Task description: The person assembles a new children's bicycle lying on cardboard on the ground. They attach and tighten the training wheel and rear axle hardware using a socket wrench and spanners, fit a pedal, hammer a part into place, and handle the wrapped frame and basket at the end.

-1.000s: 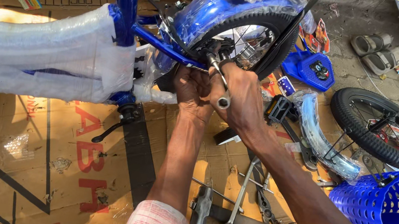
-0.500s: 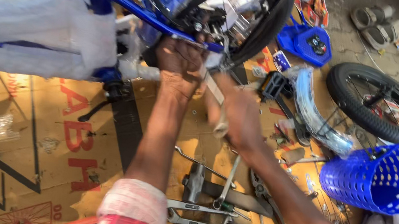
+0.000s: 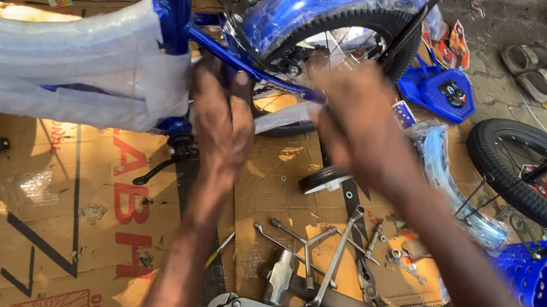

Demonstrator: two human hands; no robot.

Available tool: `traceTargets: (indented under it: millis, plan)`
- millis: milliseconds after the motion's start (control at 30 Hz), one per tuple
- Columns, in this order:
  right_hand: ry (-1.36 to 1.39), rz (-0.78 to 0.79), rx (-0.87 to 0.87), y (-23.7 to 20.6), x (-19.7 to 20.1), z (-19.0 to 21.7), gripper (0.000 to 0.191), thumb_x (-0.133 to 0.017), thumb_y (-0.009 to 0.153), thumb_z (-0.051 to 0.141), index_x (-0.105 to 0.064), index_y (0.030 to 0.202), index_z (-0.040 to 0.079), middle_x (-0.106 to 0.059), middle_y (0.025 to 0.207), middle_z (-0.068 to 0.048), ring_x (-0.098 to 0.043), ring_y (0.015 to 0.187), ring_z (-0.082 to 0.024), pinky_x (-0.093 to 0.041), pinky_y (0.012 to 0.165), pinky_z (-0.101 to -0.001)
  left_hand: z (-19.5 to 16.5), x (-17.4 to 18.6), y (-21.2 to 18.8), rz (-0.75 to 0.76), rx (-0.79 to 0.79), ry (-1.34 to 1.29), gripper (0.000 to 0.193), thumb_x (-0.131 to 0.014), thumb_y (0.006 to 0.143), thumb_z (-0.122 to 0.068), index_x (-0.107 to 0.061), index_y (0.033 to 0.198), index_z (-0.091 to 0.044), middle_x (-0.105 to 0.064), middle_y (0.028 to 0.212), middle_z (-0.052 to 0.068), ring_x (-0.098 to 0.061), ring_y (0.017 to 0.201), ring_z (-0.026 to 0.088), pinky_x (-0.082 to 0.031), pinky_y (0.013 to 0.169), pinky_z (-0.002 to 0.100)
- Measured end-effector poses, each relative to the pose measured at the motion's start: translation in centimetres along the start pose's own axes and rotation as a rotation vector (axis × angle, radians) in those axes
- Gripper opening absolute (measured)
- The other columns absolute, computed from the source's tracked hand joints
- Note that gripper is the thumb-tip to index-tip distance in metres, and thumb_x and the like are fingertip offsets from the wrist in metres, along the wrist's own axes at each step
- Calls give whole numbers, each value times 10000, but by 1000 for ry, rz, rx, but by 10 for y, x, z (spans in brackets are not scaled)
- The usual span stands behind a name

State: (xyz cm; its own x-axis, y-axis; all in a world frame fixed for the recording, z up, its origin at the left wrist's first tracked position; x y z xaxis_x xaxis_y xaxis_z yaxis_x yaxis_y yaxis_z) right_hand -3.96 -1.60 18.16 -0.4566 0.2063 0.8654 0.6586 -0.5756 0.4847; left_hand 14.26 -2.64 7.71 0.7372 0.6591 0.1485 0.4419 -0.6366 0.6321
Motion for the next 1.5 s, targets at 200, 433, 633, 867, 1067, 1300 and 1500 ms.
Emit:
traceTargets:
  millis: [200, 433, 633, 867, 1067, 1300, 1500]
  plan:
    - [-255, 282, 226, 110, -14, 3, 494, -648, 1022, 317, -549, 1387, -1, -582, 1368, -189, -587, 1203, -384, -504, 892, -482, 42, -27, 32, 449, 72, -176, 303, -529, 1131, -271, -543, 1253, 6, -620, 1165, 244, -611, 1089, 369, -494, 987, 489]
    - [-317, 574, 185, 144, -58, -9, 602, -664, 963, 485, -570, 1259, -30, -597, 1172, -239, -602, 1023, -386, -494, 818, -520, 53, -29, 38, 654, 199, -268, 544, -525, 1080, -367, -409, 1479, -16, -620, 1357, 230, -618, 1242, 336, -481, 1050, 447]
    - [-398, 949, -183, 144, -81, -40, 414, -627, 997, 386, -632, 1164, 7, -668, 760, -138, -656, 633, -307, -538, 553, -473, 51, -40, 40, 824, 291, -331, 692, -579, 1017, -430, -316, 1535, -56, -599, 1346, 206, -586, 1219, 310, -478, 1043, 451]
    - [-308, 806, -54, 153, -81, -30, 532, -743, 905, 368, -604, 1240, -21, -647, 707, -135, -640, 569, -281, -523, 500, -428, 53, -41, 41, 752, 274, -379, 515, -616, 1013, -367, -479, 1381, -32, -660, 1218, 181, -635, 1113, 316, -538, 967, 444]
    - [-263, 542, 308, 159, -73, -4, 513, -847, 778, 265, -639, 1115, -62, -624, 777, -180, -643, 631, -317, -501, 475, -447, 40, -29, 47, 520, 61, -359, 403, -631, 1037, -268, -526, 1345, -29, -644, 1228, 185, -659, 1127, 316, -526, 980, 457]
    - [-311, 721, 59, 148, -86, -28, 447, -745, 871, 211, -593, 1191, -61, -652, 822, -221, -672, 672, -322, -535, 536, -450, 52, -35, 39, 399, 0, -134, 396, -618, 1059, -273, -513, 1347, -23, -599, 1258, 247, -636, 1131, 413, -528, 965, 528]
    - [-386, 771, 113, 149, -90, -25, 473, -732, 897, 218, -566, 1205, -102, -630, 786, -222, -666, 615, -333, -539, 476, -457, 43, -36, 41, 410, -67, -83, 458, -579, 1085, -257, -445, 1429, 15, -550, 1304, 302, -589, 1196, 457, -498, 1003, 550]
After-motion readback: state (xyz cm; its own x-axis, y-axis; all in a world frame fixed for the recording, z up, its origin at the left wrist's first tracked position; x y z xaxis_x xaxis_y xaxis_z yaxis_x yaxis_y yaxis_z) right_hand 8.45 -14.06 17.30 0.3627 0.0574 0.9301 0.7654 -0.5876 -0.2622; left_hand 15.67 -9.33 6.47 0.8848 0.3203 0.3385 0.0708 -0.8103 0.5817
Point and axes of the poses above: each hand's wrist, its own y-axis towards the middle knuckle, its own x-axis out of the back of the hand, z = x × y, the point moved 10 cm from there along y, towards the middle knuckle
